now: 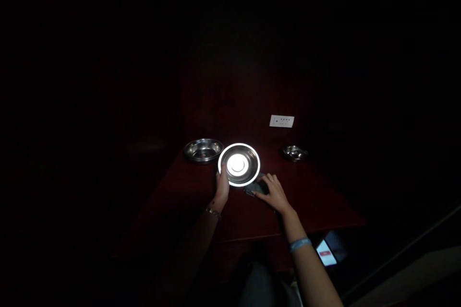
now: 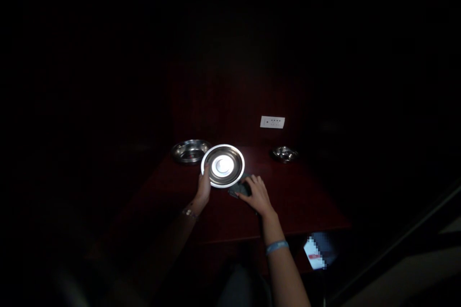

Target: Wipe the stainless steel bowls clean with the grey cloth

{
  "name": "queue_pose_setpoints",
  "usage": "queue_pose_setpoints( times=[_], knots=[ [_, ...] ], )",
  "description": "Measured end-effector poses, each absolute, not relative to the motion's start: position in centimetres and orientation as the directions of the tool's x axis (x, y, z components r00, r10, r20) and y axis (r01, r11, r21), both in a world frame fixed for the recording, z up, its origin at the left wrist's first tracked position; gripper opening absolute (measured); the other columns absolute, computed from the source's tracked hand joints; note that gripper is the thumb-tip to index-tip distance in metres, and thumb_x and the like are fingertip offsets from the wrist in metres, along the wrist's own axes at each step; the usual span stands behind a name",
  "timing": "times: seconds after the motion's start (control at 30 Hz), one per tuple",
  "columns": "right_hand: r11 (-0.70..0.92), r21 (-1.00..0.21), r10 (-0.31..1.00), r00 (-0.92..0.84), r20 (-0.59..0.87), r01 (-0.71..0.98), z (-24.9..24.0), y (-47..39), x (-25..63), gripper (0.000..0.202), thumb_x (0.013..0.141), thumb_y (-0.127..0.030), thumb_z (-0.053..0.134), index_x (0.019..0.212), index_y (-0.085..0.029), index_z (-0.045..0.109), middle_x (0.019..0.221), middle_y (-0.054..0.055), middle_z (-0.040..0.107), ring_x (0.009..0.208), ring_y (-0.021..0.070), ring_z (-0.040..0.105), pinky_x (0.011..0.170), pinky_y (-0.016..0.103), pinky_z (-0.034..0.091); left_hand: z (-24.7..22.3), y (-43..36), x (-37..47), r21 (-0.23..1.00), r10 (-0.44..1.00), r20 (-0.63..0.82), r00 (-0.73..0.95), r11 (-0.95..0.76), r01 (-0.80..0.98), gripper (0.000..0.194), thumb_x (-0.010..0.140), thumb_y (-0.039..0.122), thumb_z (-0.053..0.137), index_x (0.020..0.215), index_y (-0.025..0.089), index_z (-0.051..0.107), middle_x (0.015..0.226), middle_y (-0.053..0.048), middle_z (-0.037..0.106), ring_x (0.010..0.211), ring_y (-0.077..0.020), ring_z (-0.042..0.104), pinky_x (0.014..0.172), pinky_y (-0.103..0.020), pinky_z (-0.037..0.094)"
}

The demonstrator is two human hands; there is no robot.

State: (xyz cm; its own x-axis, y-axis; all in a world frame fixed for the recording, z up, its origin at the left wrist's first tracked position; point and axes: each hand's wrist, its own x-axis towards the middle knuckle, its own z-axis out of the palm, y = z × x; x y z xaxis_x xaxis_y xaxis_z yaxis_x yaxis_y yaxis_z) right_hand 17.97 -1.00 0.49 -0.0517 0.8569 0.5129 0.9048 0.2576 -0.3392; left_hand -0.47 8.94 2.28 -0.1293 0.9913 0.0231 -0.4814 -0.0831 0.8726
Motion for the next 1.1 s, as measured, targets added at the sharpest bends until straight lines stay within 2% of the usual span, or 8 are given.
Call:
queue_pose_setpoints(
  times=[0.1,0.2,0.37,0.57,0.9,1.0,1.1],
  knots=[
    [0.299,-0.358,0.859,-0.086,0.504,0.884,0.2,-0.7,18.1,0.027,0.09,-0.049,0.066,0.095,-0.023,0.069,0.099,0.005,0.067,0.097,0.023,0.059,0.09,0.036,0.044,2.2,9.0,-0.5,0.881,0.991,0.011,-0.134,-0.073,-0.467,0.04,0.098,0.038,0.051,0.122,0.009,0.065,0.13,-0.017,0.068,0.124,-0.0275,0.063,0.111,-0.042,0.046],
    [0.327,-0.411,0.864,-0.093,0.494,0.851,-0.3,-0.3,18.2,0.029,0.091,-0.051,0.064,0.087,-0.022,0.068,0.089,0.003,0.067,0.089,0.0202,0.06,0.087,0.033,0.043,2.1,9.1,-0.6,0.888,0.99,0.006,-0.141,-0.07,-0.455,0.038,0.098,0.038,0.052,0.12,0.01,0.066,0.128,-0.017,0.069,0.124,-0.0274,0.063,0.112,-0.043,0.045],
    [0.32,-0.41,0.872,-0.097,0.48,0.854,-0.5,-0.3,18.3,0.035,0.087,-0.057,0.068,0.092,-0.023,0.069,0.089,0.002,0.067,0.088,0.0201,0.06,0.083,0.032,0.043,2.2,9.1,-0.6,0.876,0.989,0.0,-0.147,-0.071,-0.477,0.039,0.097,0.036,0.053,0.122,0.008,0.065,0.131,-0.018,0.067,0.125,-0.0273,0.062,0.112,-0.041,0.045],
    [0.276,-0.388,0.873,-0.061,0.484,0.88,-0.1,-0.4,18.1,0.038,0.099,-0.054,0.05,0.089,-0.023,0.069,0.093,0.004,0.071,0.093,0.021,0.062,0.085,0.033,0.043,2.7,8.8,-0.6,0.867,0.99,0.014,-0.138,-0.08,-0.491,0.038,0.097,0.036,0.053,0.121,0.009,0.066,0.132,-0.017,0.067,0.126,-0.0268,0.062,0.112,-0.041,0.045],
    [0.178,-0.258,0.873,-0.032,0.486,0.95,0.2,-0.4,17.6,0.042,0.102,-0.053,0.041,0.087,-0.022,0.066,0.089,0.007,0.07,0.09,0.0226,0.061,0.08,0.031,0.043,3.0,8.4,-0.7,0.844,0.989,0.03,-0.145,-0.103,-0.527,0.032,0.095,0.036,0.056,0.114,0.013,0.069,0.128,-0.013,0.07,0.124,-0.026,0.063,0.113,-0.041,0.045],
    [0.128,-0.304,0.898,0.019,0.44,0.944,-0.4,0.0,17.6,0.042,0.103,-0.052,0.038,0.09,-0.023,0.066,0.085,0.007,0.069,0.083,0.0212,0.062,0.073,0.029,0.041,3.2,8.3,-0.7,0.835,0.99,0.022,-0.138,-0.094,-0.543,0.031,0.096,0.033,0.056,0.115,0.013,0.069,0.128,-0.013,0.07,0.125,-0.0259,0.062,0.111,-0.039,0.046],
    [0.095,-0.412,0.92,0.079,0.385,0.906,-1.1,0.5,17.9,0.046,0.103,-0.053,0.035,0.088,-0.023,0.066,0.079,0.005,0.068,0.076,0.0197,0.062,0.069,0.028,0.04,3.3,8.2,-0.8,0.838,0.991,0.011,-0.133,-0.082,-0.54,0.032,0.096,0.032,0.054,0.118,0.012,0.067,0.13,-0.014,0.068,0.126,-0.0264,0.062,0.111,-0.039,0.046]
  ],
)
